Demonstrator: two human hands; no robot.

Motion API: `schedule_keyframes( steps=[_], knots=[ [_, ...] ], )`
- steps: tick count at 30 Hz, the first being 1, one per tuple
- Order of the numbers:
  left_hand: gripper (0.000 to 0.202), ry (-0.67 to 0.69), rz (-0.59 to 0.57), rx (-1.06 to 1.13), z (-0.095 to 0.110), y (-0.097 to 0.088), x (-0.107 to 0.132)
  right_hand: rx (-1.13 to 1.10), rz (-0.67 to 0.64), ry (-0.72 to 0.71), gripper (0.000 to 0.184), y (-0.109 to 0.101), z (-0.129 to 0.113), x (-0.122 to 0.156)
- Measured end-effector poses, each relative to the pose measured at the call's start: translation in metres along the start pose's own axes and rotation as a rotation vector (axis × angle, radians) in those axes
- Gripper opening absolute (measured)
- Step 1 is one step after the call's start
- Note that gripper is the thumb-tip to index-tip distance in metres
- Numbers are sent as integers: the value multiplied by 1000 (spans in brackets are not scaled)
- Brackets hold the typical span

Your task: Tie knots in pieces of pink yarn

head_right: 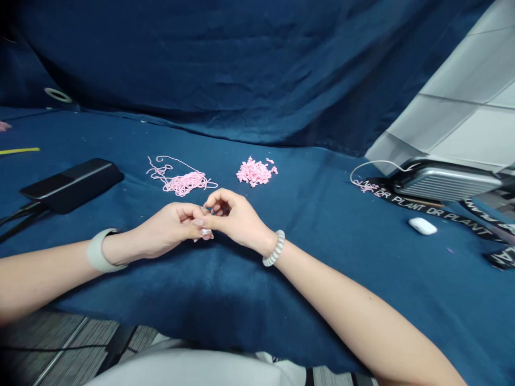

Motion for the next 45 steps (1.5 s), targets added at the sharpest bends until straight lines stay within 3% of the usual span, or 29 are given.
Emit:
schedule_keyframes(
  steps=[4, 10, 13, 16, 22, 28, 31, 34, 38, 45],
  knots=[
    [8, 136, 35, 13, 0, 1, 2, 47, -23, 48, 30, -5, -13, -3],
    [6, 353, 164, -167, 4, 1, 9, 294, -250, 210, 46, -12, -25, -1],
    [4, 394, 187, -252, 7, 2, 12, 320, -355, 238, 41, -9, -24, 1],
    [5, 368, 197, -269, 10, 2, 15, 372, -358, 222, 35, -6, -23, 2],
    [10, 262, 220, -196, 9, 2, 13, 384, -301, 119, 25, -6, -25, 2],
    [7, 147, 212, 59, 5, 2, 9, 423, -92, -11, 21, -4, -27, 1],
    [6, 40, 174, 228, 4, 2, 8, 533, -35, -129, 17, -1, -29, 3],
    [7, -21, 161, 345, 5, 1, 8, 664, -12, -334, 13, 1, -30, 5],
    [8, -60, 177, 413, 7, 2, 8, 839, -91, -565, 14, 2, -29, 8],
    [11, -58, 230, 369, 8, 3, 6, 1303, -359, -722, 31, 7, -29, 13]
  ],
)
Point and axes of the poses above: each hand's wrist, its own x-axis away from the middle knuckle, its own y-axis out of the palm, z = x × y, the point moved 1 cm from there along -x, towards the middle knuckle, and after that the axes turned 15 degrees about -x, right-handed, at the moved point
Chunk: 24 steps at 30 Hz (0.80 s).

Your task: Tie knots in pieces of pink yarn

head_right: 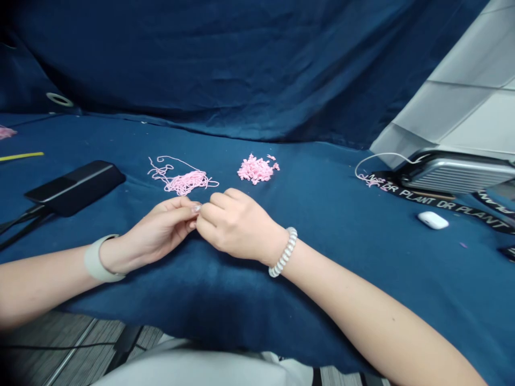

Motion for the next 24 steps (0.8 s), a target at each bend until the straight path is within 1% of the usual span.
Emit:
schedule_keyframes(
  steps=[1, 3, 6, 8, 10, 12, 17, 20, 24],
  knots=[
    [11, 18, 3, -19, -1, 0, 0, 8, -24, -13, 30, -2, -1, 0],
    [11, 63, 9, -65, -1, -1, 0, -66, -29, 27, 25, -9, 0, -2],
    [9, 139, 18, -156, -2, -1, 3, -312, 56, 185, 17, -22, 3, -5],
    [7, 183, 16, -219, -2, -1, 5, -441, 88, 276, 14, -28, 6, -7],
    [8, 222, 9, -273, -2, 0, 7, -516, 64, 344, 11, -29, 7, -7],
    [8, 250, 6, -316, -2, 0, 7, -566, 11, 387, 8, -26, 8, -8],
    [8, 267, 10, -385, -3, -1, 8, -597, -55, 417, 7, -22, 7, -8],
    [9, 255, 10, -418, -3, 0, 9, -556, -83, 386, 8, -22, 7, -8],
    [10, 200, -4, -434, -4, 1, 8, -477, -123, 340, 11, -21, 6, -7]
  ],
)
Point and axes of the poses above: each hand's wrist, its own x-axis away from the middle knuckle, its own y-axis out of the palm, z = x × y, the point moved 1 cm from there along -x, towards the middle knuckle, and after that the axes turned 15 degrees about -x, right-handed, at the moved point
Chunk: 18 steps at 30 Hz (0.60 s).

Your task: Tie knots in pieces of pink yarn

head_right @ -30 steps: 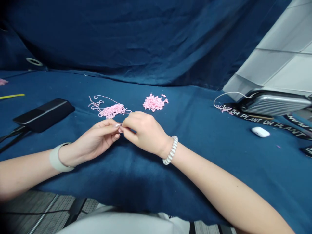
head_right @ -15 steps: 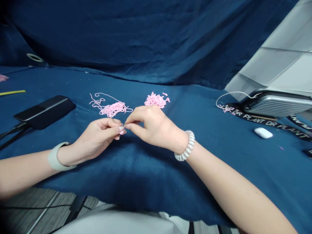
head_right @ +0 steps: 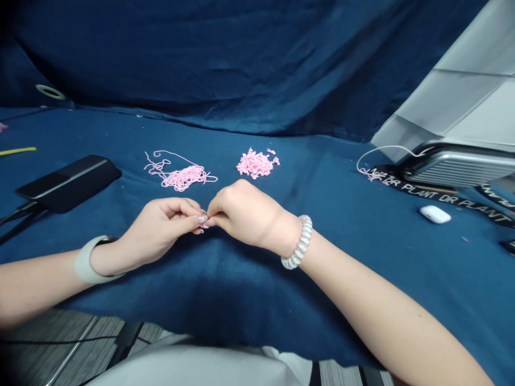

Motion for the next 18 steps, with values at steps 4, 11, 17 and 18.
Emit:
schedule_keyframes(
  steps=[4, 11, 17, 18],
  knots=[
    [12, -73, -26, 32, -1, 0, 0, 125, -11, 28, 13, 4, -1, 1],
    [14, -163, -38, 110, 1, -1, -1, 344, -17, 24, 14, 11, -2, 2],
    [15, -179, -40, 107, 7, -1, 0, 353, -80, 48, 13, 13, 0, 2],
    [15, -192, -32, 136, 8, -1, 0, 352, -90, 40, 12, 13, 1, 2]
  ],
)
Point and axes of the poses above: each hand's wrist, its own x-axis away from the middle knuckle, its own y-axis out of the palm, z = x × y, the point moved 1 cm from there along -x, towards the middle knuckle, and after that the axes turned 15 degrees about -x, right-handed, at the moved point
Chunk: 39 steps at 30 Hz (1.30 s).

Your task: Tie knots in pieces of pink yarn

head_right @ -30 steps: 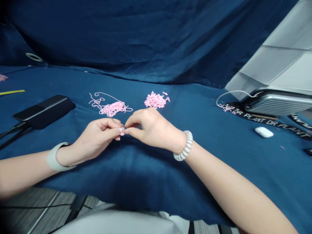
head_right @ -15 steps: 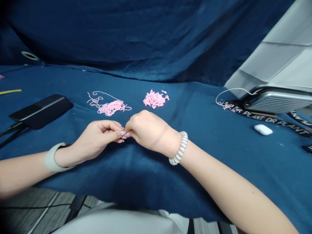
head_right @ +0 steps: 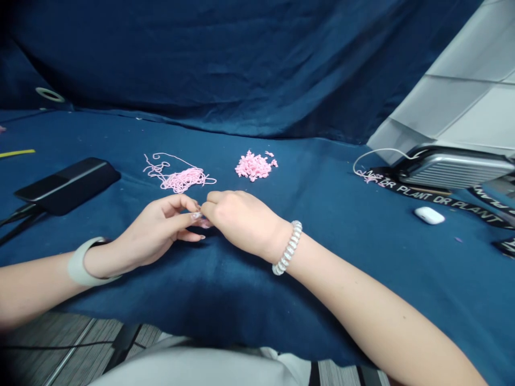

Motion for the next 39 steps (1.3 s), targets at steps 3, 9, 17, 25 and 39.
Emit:
schedule_keyframes(
  steps=[3, 9, 17, 25, 39],
  knots=[
    [16, -21, 10, 123, 3, 0, 1, 20, -14, -46, 13, 2, 3, 1],
    [19, -37, -12, 221, 5, -2, 0, 67, -56, -102, 18, 5, 4, 0],
    [24, -127, -51, 201, 7, -1, 1, 19, -125, -66, 20, 0, 4, -2],
    [23, -224, -200, 22, 4, 4, -1, -218, -299, -21, 16, 8, -2, -4],
    [29, -183, -156, -218, -7, -1, -11, -484, -284, -113, 17, 25, 5, -5]
  ],
)
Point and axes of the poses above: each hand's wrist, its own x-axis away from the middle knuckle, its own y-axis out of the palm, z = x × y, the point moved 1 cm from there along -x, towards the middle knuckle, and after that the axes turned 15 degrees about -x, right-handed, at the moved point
